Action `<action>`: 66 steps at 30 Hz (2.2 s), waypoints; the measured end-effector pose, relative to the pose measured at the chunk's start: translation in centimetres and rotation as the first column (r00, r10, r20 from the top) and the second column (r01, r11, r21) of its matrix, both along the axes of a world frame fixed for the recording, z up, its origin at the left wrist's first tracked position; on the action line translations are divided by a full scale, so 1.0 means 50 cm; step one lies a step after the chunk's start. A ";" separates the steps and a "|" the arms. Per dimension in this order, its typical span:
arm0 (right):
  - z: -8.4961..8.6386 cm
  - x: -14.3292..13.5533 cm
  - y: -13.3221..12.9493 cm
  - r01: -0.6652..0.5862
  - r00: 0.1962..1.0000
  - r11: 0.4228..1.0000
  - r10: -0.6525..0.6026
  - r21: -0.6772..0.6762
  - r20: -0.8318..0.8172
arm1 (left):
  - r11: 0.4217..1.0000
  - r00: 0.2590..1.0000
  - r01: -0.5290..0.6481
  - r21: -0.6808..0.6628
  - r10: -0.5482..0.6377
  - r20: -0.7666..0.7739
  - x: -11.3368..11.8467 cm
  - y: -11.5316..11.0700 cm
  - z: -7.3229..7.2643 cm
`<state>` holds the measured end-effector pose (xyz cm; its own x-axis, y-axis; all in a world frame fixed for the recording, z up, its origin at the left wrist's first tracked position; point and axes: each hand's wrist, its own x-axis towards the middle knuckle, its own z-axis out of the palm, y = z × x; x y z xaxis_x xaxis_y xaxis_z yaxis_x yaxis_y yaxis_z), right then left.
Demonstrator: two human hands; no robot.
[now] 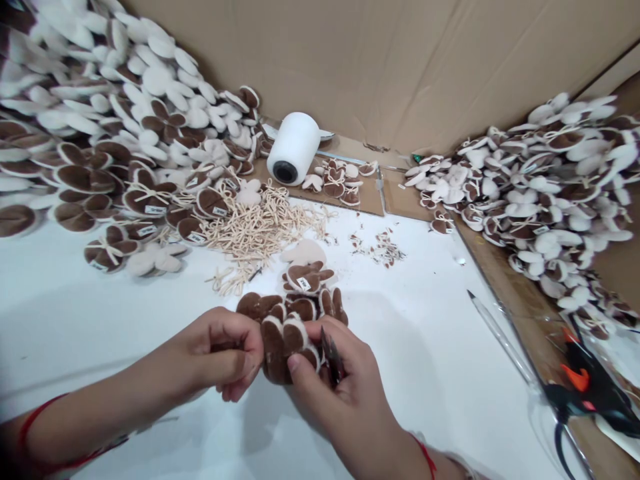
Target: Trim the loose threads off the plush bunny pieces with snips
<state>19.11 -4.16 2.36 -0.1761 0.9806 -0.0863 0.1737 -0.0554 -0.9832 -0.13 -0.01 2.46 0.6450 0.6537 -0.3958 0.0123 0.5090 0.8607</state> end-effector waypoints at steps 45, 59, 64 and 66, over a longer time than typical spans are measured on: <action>-0.005 0.005 -0.009 0.024 0.971 0.945 -0.100 -0.327 -0.218 | 0.350 0.954 0.073 0.934 0.248 -0.168 0.004 -0.026 -0.007; 0.002 0.003 0.006 0.133 0.922 0.861 -0.289 -0.492 -0.256 | 0.643 0.982 0.053 0.764 0.104 -0.156 -0.005 -0.017 0.026; -0.004 0.002 0.006 0.050 0.872 0.901 -0.249 -0.431 -0.421 | 0.675 0.966 0.258 0.691 -0.159 -0.205 -0.002 -0.017 0.018; -0.007 0.004 0.002 0.000 0.870 0.913 -0.202 -0.409 -0.450 | 0.726 0.960 0.279 0.629 -0.200 -0.195 0.000 -0.020 0.014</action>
<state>19.30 -4.04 2.01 -0.1960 0.8996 -0.3903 -0.3340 -0.4355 -0.8359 -0.11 -1.00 3.17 0.7954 0.6060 -0.0131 0.1678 -0.1994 0.9654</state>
